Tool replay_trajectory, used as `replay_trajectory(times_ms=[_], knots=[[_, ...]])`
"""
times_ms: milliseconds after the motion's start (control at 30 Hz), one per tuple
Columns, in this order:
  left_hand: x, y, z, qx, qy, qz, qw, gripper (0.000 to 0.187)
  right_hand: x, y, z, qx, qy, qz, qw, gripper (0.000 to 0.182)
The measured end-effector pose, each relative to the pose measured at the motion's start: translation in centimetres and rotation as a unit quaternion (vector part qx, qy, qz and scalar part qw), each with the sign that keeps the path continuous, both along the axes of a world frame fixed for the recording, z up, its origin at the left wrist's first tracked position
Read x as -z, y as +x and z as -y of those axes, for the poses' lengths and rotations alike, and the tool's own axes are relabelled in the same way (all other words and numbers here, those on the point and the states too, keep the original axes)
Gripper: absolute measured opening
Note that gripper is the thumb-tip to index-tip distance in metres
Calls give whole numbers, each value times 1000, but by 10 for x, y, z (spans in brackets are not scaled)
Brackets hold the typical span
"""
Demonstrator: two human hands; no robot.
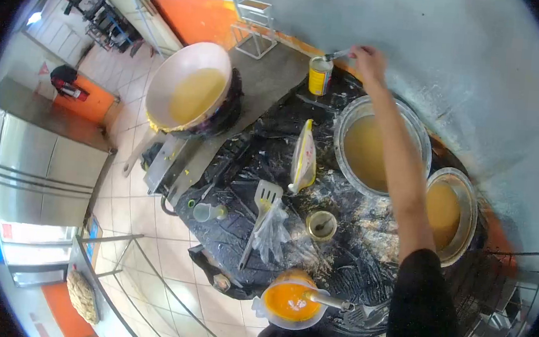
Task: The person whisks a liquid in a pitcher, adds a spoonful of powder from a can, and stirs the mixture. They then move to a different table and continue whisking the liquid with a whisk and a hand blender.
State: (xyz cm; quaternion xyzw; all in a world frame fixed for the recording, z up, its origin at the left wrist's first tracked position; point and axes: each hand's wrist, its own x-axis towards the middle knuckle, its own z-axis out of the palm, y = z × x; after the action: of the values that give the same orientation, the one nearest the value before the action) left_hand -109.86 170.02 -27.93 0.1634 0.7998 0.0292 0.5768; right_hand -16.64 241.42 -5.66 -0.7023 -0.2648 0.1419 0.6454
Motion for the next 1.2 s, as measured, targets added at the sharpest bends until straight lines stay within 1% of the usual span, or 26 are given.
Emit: replay_trajectory(times_ms=[67,133,167,200,233,267,300,333,367,400,433,467,533,567,633,700,767,833,900,933,967,1000,1033,1100,1167,1200], knots=[[-2,-2,-10,-4,-2,-1,1000,33,-37,-26,43,-87,19,-42,995,19],[-21,6,-38,-76,-5,98,992,44,-68,-56,90,-173,63,-46,982,18],[-31,14,-53,-110,-6,147,983,52,-86,-74,116,-198,56,-43,978,16],[-32,23,-59,-113,-7,126,986,47,-103,-93,143,-221,49,-39,973,14],[-35,30,-63,-115,-9,123,986,47,-115,-112,170,-251,51,-31,966,13],[-37,38,-66,-14,63,74,995,45,-123,-132,196,-282,52,-21,958,11],[-35,44,-65,86,133,23,987,43,-132,-155,223,-299,18,-29,954,10],[-18,42,-68,9,136,63,989,35,-136,-176,250,-315,-17,-36,948,9],[-6,43,-76,-69,139,102,983,27,-134,-189,274,-363,-46,25,930,7],[-3,39,-77,-16,126,64,990,30,-131,-202,297,-408,-75,84,906,5],[-8,47,-93,38,115,28,992,34,-130,-218,316,-459,-80,73,882,5],[-21,61,-107,37,111,28,993,34,-129,-234,331,-507,-85,61,855,5],[-47,90,-132,55,145,30,987,32,-106,-259,354,-573,-34,258,777,7],[-52,95,-138,59,140,32,988,32,-95,-266,362,-572,-40,256,779,7],[-54,101,-145,98,151,21,983,28,-81,-275,380,-568,-54,372,732,11],[-49,95,-143,121,160,33,979,28,-87,-273,385,-555,-81,363,744,10],[-42,87,-140,77,164,47,982,28,-97,-268,385,-470,-74,291,830,7],[-46,83,-136,87,161,50,982,29,-104,-256,384,-458,-89,267,843,8],[-43,79,-135,92,168,53,980,30,-110,-245,377,-323,-88,130,933,14],[-41,73,-132,90,150,55,983,31,-108,-233,367,-286,-64,31,956,17],[-39,65,-128,88,131,56,986,32,-101,-218,353,-246,-39,-69,966,20],[-35,57,-123,69,132,68,987,34,-94,-199,335,-201,-25,-68,977,22],[-38,53,-119,73,134,69,986,34,-86,-179,313,-156,-9,-66,986,24],[-41,50,-115,77,158,47,983,42,-82,-148,263,-90,-21,-34,995,26],[-27,24,-100,15,185,120,975,36,-63,-119,199,-30,41,17,999,26],[-9,0,-78,-28,178,138,974,37,-47,-101,159,22,49,123,991,24]])
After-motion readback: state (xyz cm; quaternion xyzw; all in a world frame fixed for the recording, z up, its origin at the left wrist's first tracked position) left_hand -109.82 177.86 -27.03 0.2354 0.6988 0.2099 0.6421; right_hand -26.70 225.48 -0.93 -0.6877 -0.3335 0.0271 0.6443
